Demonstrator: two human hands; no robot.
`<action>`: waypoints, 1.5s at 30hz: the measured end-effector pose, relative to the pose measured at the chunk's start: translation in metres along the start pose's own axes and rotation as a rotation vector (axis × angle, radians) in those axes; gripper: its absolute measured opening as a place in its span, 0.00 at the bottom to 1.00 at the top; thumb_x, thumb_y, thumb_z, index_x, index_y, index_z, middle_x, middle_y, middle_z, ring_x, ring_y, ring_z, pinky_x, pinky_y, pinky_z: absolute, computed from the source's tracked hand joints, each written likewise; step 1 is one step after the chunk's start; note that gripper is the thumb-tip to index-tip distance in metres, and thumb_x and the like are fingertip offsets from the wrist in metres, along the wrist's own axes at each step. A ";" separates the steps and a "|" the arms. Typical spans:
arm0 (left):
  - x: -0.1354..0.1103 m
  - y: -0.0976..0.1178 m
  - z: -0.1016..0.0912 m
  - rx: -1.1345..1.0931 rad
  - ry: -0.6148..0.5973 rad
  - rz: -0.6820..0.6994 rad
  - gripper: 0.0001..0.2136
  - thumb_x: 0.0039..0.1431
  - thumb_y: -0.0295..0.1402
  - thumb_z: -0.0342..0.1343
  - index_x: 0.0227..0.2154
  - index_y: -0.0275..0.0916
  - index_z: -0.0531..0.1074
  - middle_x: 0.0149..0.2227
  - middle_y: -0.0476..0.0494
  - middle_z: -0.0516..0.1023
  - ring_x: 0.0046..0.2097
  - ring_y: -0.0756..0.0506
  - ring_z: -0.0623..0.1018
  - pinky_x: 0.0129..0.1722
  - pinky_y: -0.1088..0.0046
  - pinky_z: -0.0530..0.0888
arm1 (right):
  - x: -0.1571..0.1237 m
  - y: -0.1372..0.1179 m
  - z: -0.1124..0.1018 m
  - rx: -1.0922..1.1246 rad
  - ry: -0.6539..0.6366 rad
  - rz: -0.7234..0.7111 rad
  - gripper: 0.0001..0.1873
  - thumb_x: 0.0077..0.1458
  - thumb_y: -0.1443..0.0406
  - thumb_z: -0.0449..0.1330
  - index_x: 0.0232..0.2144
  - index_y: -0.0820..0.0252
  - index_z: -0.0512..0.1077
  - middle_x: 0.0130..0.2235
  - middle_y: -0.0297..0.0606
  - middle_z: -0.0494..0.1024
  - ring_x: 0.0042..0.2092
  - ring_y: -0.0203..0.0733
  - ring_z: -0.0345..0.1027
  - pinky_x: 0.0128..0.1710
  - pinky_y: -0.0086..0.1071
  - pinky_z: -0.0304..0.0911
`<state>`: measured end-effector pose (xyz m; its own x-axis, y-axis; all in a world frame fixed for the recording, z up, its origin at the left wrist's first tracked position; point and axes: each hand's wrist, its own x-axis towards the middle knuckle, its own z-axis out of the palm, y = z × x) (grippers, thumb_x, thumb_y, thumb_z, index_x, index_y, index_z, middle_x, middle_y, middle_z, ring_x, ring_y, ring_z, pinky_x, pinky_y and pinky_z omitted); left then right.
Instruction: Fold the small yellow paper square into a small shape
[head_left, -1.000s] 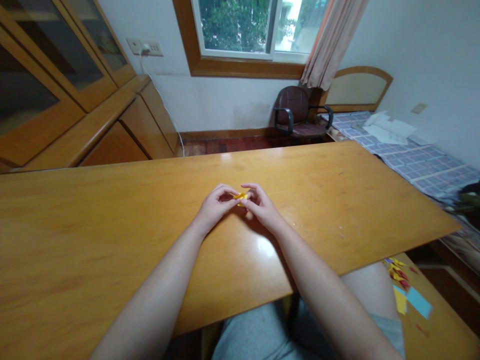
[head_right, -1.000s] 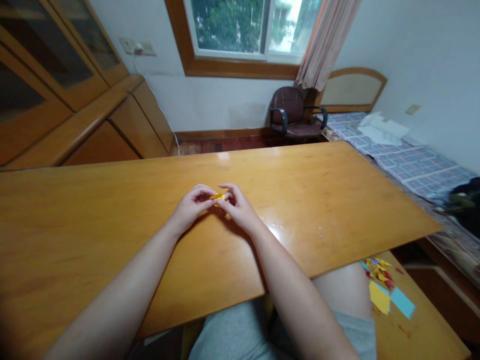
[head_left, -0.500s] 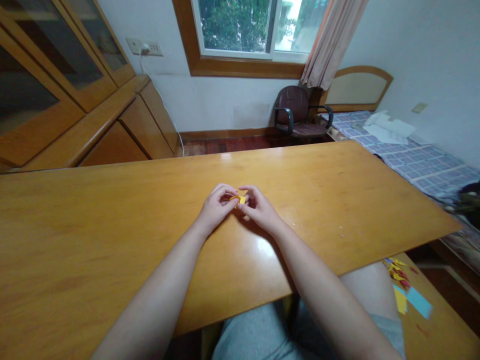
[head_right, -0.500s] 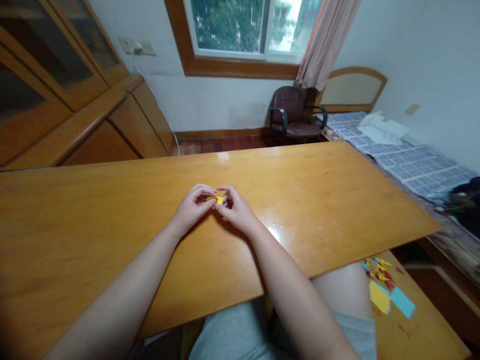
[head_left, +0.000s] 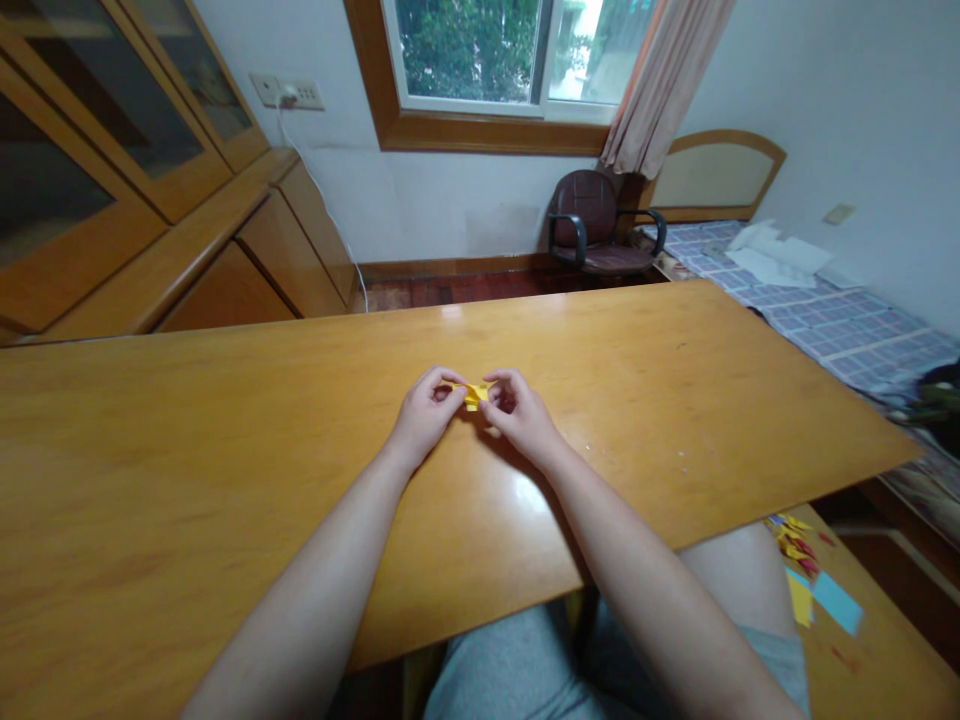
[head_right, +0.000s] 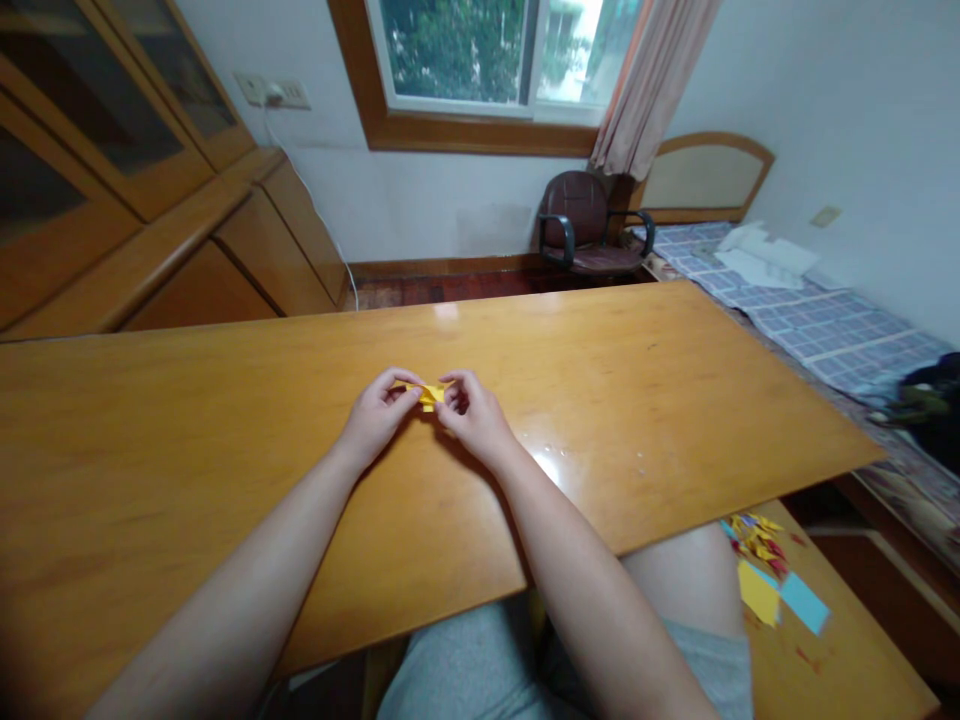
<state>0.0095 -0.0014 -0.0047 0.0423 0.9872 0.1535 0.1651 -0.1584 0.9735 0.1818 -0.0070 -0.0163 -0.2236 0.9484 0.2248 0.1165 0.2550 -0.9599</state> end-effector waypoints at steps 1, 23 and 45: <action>0.000 0.000 0.000 -0.038 -0.008 -0.029 0.07 0.52 0.36 0.59 0.33 0.39 0.70 0.30 0.50 0.75 0.32 0.49 0.76 0.33 0.74 0.73 | 0.000 -0.001 0.000 -0.035 0.014 -0.016 0.14 0.53 0.64 0.60 0.43 0.58 0.67 0.32 0.30 0.70 0.31 0.34 0.65 0.32 0.29 0.62; 0.001 -0.002 -0.004 -0.287 -0.126 -0.240 0.17 0.46 0.37 0.66 0.37 0.37 0.70 0.31 0.48 0.81 0.31 0.49 0.81 0.34 0.76 0.76 | -0.001 -0.008 -0.006 -0.347 0.066 -0.368 0.07 0.59 0.67 0.58 0.37 0.56 0.76 0.35 0.38 0.78 0.38 0.39 0.71 0.38 0.32 0.67; -0.002 0.001 -0.006 -0.333 -0.216 -0.135 0.21 0.45 0.36 0.69 0.44 0.40 0.72 0.38 0.45 0.81 0.38 0.46 0.81 0.41 0.70 0.77 | 0.001 -0.013 -0.010 -0.151 0.139 -0.164 0.07 0.58 0.64 0.60 0.36 0.56 0.78 0.35 0.36 0.77 0.37 0.39 0.71 0.39 0.32 0.65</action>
<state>0.0032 -0.0037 -0.0033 0.2535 0.9672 0.0157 -0.1431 0.0214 0.9895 0.1895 -0.0076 -0.0024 -0.1178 0.9064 0.4057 0.2346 0.4224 -0.8755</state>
